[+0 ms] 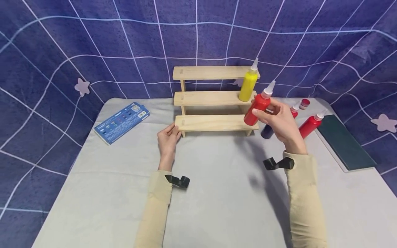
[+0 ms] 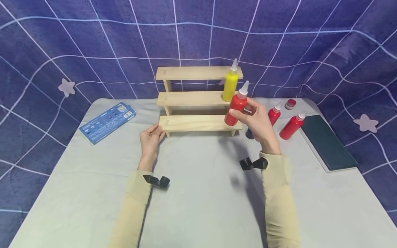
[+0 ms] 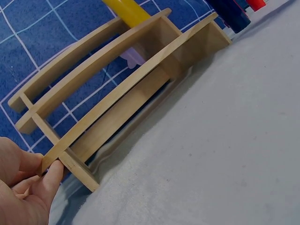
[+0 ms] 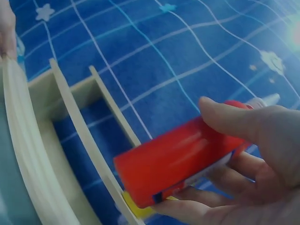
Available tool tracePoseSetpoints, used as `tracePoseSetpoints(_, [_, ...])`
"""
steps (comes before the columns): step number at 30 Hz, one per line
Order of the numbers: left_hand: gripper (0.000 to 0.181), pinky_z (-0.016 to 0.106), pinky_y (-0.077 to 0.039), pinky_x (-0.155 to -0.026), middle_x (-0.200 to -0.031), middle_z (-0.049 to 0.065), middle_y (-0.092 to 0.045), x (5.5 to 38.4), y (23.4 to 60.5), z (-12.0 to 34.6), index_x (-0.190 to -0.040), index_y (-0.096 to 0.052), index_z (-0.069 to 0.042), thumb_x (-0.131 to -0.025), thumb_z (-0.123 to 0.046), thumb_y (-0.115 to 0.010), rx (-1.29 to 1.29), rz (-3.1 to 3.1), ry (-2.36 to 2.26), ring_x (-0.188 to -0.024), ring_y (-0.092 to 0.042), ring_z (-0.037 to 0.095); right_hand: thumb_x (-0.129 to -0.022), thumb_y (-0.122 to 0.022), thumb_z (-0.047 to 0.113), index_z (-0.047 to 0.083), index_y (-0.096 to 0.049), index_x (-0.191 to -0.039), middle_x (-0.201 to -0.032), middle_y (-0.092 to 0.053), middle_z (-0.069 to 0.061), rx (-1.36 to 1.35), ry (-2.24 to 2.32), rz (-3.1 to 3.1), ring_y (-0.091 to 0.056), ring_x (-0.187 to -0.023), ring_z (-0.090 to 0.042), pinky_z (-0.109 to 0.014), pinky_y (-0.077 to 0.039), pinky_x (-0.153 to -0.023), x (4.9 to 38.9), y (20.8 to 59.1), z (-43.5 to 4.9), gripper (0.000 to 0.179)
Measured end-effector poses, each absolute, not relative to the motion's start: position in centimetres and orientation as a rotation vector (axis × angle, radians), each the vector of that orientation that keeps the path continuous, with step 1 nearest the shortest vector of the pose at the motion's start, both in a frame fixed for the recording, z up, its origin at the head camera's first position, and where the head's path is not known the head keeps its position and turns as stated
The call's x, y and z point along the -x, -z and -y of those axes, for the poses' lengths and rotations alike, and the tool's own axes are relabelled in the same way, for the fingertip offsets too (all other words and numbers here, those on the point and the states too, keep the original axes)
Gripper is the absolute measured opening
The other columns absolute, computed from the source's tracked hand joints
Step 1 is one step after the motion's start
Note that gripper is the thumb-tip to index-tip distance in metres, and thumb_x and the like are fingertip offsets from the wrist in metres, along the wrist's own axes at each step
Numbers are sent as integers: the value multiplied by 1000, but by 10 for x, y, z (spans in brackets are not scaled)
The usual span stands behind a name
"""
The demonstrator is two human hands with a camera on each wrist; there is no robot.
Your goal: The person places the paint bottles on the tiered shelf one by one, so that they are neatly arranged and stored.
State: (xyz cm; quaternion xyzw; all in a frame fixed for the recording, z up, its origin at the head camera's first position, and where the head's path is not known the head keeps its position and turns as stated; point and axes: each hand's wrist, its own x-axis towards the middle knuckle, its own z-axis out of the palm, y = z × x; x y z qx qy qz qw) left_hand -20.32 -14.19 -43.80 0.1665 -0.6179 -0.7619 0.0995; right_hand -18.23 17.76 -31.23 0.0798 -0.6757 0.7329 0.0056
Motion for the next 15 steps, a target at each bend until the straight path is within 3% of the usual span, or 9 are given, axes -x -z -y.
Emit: tracePoseSetpoints(15, [35,18,-58,-86,-124,26,-62,201,438,143,-130,-58,6,-97,-5,-60,-540,1834,2240,-113,-64,27,-85,-72,0,2,-65,-116,-95,-70,1,-268,-2137,2139,-62,-91,-11,-24,-57,-78,233,305,-118,32])
